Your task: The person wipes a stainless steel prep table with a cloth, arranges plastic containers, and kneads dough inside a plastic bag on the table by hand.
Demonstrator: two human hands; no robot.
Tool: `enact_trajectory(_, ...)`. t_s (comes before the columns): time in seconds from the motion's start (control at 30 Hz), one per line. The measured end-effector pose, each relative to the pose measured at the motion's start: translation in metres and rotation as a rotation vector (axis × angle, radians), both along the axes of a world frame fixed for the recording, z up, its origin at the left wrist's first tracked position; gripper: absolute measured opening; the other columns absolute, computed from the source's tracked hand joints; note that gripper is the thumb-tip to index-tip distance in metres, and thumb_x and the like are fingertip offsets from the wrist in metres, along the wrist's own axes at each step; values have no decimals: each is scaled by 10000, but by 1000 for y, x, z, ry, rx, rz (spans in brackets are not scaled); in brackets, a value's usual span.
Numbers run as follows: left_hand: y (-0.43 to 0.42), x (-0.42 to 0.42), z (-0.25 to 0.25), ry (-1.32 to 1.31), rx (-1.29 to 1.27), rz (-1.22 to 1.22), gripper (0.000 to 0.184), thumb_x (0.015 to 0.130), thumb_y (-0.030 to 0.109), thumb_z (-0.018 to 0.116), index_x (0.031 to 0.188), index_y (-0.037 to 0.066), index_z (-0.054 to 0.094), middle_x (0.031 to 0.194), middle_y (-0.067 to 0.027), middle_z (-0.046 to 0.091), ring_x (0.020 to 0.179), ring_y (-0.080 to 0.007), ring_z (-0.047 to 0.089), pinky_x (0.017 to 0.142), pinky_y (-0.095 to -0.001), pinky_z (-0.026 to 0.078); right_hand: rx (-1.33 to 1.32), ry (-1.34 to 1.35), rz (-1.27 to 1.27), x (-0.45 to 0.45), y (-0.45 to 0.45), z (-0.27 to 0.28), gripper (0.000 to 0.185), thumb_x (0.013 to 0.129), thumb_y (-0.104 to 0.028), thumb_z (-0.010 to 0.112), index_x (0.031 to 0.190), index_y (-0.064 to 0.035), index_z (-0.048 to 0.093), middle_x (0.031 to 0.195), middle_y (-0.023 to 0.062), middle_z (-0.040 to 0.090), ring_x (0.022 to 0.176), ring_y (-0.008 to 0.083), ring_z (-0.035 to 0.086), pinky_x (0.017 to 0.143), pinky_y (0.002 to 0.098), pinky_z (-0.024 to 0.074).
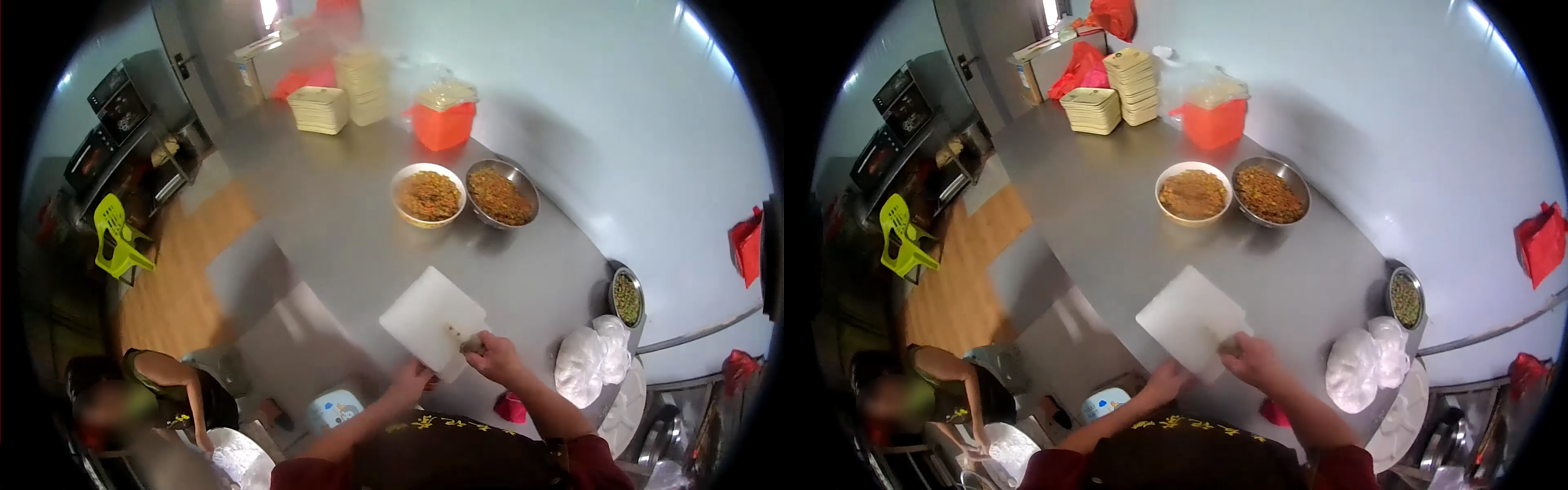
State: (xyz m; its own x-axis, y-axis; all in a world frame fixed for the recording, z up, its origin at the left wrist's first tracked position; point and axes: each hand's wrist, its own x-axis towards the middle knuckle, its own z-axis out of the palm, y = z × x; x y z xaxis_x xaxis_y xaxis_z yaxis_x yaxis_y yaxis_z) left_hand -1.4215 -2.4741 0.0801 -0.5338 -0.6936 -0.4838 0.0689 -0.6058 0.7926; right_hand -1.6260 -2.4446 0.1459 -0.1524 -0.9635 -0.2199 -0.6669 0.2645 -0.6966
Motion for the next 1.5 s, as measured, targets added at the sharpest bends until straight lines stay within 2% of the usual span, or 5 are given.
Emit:
enact_trajectory(0.47,-6,-1,6,-298,-486,-352,259,857,213,572,1058,54,608,873,-119,651,797,-185,624,746,-302,486,-87,517,14,-62,212,-121,410,728,-232,701,1070,-60,554,995,150,526,876,320,544,725,420,464)
enact_trajectory(0.57,0,-13,15,-349,-591,-461,292,861,208,576,1111,58,587,959,-114,647,857,-186,617,774,-301,480,-118,-640,-668,-78,234,-160,292,765,-114,660,1028,-36,559,942,117,538,719,235,575,588,350,490)
enact_trajectory(0.93,-5,14,11,-452,-733,-457,279,882,191,570,1114,39,596,1023,-117,642,909,-168,608,815,-295,470,-502,131,260,0,-105,-73,390,693,-70,687,1068,-101,585,1046,123,597,981,322,551,841,397,457)
enact_trajectory(1.3,4,33,12,75,-179,-448,508,887,240,580,1348,100,418,1270,-107,479,1110,-229,502,944,-375,415,19,231,182,-69,86,-86,231,745,-31,607,964,-67,672,909,126,634,863,287,607,671,346,486)
enact_trajectory(1.5,56,-80,-10,-51,-882,-499,495,945,246,463,1382,57,328,1324,-191,427,1295,-275,340,1078,-409,236,4,-914,-349,-5,129,-58,289,870,-94,563,1140,11,564,977,94,625,823,159,609,696,302,513)
